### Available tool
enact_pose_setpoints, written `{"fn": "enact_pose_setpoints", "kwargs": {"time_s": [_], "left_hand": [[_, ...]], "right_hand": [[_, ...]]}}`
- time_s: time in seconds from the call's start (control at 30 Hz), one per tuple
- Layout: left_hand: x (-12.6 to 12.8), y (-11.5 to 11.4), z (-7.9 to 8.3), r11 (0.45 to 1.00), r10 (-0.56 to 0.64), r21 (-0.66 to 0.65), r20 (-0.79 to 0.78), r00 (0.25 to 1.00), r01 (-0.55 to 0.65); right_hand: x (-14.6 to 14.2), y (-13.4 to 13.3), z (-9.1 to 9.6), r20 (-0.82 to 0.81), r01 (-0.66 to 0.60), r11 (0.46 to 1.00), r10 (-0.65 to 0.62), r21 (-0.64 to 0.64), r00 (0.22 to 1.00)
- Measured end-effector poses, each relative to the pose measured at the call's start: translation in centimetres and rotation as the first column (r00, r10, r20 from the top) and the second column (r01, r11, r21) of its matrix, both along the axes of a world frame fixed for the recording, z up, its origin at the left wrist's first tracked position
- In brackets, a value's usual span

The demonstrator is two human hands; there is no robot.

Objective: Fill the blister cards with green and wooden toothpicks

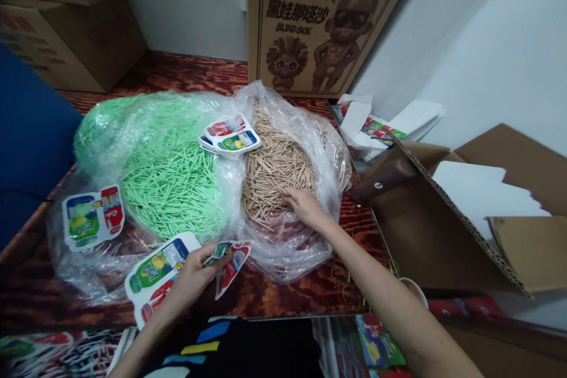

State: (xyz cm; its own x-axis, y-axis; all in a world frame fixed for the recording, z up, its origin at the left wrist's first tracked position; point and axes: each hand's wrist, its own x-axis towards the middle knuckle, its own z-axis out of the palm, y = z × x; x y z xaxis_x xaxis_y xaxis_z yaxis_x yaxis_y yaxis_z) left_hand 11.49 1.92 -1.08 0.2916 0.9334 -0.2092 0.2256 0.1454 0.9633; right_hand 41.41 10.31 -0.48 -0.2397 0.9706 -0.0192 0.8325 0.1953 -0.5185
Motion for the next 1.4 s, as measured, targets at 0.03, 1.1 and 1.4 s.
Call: {"fn": "enact_pose_setpoints", "kwargs": {"time_s": [0.03,1.1,1.4], "left_hand": [[0.1,0.0,0.1,1.0,-0.002,-0.002,0.001,1.0,0.002],[0.0,-0.3,0.3,0.996,-0.004,-0.093,-0.003,1.0,0.004],[0.4,-0.3,0.3,0.993,0.022,-0.118,0.0,1.0,-0.022]], "right_hand": [[-0.1,0.3,0.1,-0.106,0.043,0.998,-0.046,-0.035,0.993],[-4.5,-3.1,1.2,-0.829,0.299,0.913,-0.385,-0.278,0.405],[-8.3,-9.1,-3.4,-0.715,0.446,0.891,-0.363,-0.079,0.598]]}}
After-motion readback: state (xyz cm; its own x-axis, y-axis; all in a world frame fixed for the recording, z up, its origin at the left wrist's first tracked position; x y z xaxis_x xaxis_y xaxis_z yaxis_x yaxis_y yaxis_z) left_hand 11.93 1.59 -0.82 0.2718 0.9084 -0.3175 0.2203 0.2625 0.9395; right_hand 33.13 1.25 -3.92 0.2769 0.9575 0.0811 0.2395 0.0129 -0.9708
